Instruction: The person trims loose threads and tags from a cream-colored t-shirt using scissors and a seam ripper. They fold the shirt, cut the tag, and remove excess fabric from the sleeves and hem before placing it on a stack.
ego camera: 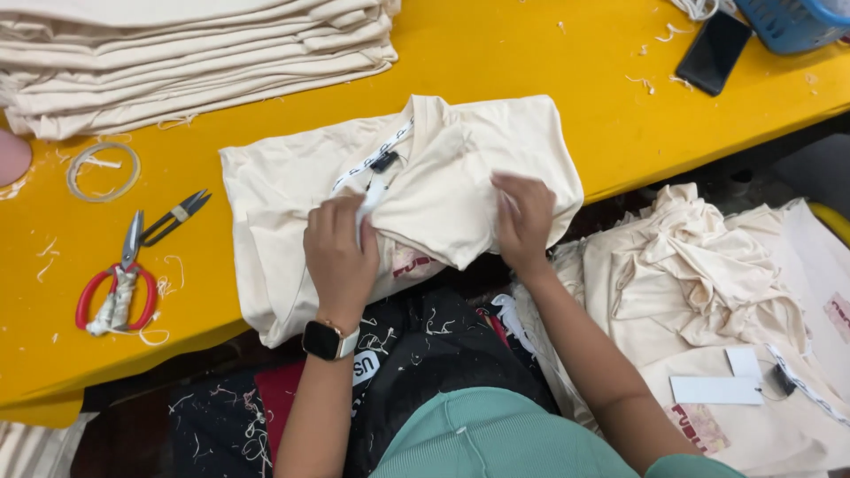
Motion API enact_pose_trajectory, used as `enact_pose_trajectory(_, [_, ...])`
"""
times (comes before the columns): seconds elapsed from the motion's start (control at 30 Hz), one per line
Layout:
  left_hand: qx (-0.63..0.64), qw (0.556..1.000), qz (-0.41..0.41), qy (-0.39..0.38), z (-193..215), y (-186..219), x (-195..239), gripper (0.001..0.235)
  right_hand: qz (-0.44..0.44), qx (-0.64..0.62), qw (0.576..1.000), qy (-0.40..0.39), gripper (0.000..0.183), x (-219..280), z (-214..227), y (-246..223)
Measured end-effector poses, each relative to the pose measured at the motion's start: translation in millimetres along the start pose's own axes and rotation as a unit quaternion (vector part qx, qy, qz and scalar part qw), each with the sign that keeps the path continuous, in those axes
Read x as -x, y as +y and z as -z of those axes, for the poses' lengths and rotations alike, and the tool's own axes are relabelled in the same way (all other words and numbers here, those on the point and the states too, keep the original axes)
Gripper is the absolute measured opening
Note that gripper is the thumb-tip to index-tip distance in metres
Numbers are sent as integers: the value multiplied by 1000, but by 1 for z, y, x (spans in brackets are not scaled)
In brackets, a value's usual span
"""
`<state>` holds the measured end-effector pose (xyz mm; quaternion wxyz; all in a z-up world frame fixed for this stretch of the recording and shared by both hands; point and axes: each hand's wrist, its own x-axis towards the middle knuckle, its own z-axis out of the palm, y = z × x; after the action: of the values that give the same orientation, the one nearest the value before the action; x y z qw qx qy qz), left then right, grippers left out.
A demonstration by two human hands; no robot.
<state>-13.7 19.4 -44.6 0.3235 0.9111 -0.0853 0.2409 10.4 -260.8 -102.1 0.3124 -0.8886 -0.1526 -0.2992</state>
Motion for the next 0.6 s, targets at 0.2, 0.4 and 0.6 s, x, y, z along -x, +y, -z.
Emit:
enact_pose_trajectory(0.2, [114,971,-188,-96,-23,24,14,27,76,-36,996,27,44,41,-5,-63])
enact_pose_trajectory(0.4, [13,975,-206,-85,-41,30,-7,39,27,-81,993,83,36,32,11,-53])
enact_pose_trajectory(0.6, [5,991,-127,-36,-45,23,-5,17,-86,-155,983,49,25,22,43,-55])
